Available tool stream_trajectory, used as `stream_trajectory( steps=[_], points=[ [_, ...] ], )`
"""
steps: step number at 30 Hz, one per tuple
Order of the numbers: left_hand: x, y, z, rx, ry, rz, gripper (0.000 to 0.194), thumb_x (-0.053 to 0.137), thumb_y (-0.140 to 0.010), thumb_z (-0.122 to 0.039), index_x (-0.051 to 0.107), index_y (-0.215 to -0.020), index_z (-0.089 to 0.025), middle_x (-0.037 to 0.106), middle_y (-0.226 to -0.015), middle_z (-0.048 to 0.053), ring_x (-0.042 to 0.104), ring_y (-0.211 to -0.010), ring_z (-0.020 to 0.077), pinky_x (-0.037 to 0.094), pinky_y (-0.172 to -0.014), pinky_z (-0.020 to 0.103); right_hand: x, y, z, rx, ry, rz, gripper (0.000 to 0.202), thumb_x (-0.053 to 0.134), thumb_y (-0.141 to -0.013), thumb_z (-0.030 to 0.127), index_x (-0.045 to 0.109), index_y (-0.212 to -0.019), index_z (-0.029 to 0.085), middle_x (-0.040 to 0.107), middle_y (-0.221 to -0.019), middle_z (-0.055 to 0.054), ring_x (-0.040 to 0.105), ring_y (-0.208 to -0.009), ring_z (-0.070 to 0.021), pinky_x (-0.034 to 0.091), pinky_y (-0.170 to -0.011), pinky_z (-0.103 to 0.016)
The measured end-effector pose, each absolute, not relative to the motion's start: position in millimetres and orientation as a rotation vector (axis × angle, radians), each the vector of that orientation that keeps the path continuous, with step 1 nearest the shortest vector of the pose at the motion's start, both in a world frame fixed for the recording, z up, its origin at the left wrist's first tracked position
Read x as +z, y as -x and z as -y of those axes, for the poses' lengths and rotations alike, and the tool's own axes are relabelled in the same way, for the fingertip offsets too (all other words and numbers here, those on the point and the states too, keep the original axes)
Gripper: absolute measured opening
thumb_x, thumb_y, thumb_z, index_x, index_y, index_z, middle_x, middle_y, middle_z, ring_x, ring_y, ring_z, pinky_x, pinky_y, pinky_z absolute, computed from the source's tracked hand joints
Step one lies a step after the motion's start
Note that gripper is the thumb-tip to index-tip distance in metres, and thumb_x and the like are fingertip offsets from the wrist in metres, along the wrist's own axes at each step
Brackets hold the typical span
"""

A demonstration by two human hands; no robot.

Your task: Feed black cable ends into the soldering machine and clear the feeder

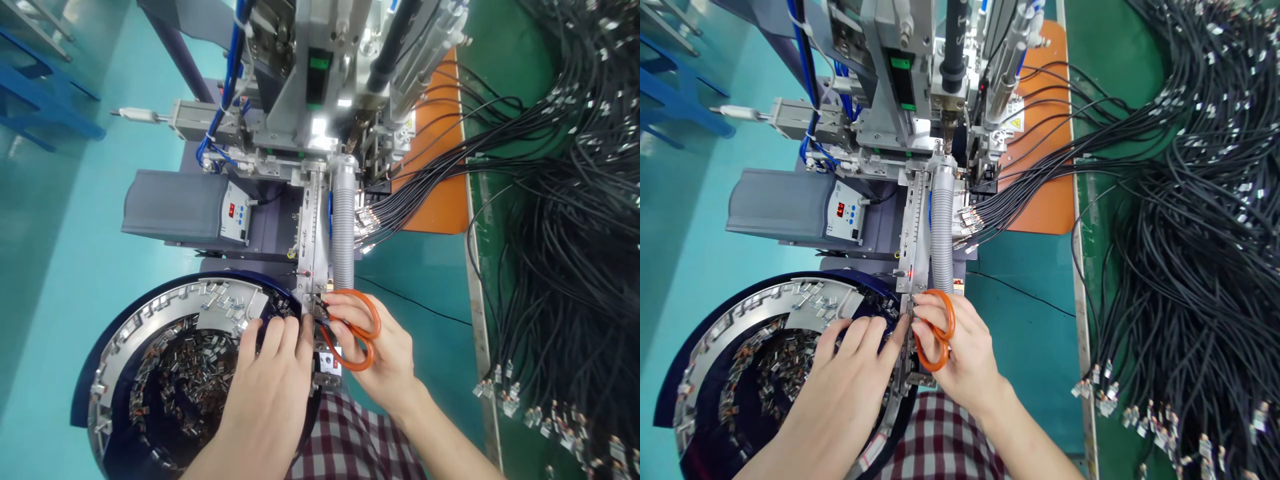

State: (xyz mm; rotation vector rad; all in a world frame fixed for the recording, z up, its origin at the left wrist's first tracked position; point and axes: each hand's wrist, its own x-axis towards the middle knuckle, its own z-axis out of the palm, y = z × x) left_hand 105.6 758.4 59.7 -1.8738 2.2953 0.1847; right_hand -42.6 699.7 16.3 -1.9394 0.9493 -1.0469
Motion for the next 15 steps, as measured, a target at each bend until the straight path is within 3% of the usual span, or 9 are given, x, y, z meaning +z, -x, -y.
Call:
stream_trajectory(
  steps=[15],
  points=[
    [62.4, -105.5, -757.8, 0.211, 1.877, -2.29, 0.052, 0.037, -0.079, 0.0, 0.064, -0.122, -0.013, 0.06, -0.084, 0.009, 0.052, -0.085, 0.0265, 0.038, -0.088, 0.046, 23.7, 48.3, -702.2, -1.041, 1.854, -0.989, 0.029, 0.058, -0.084, 0.005, 0.063, -0.108, 0.019, 0.07, -0.105, -0.009, 0.067, -0.099, -0.0232, 0.057, -0.084, -0.043]
  ],
)
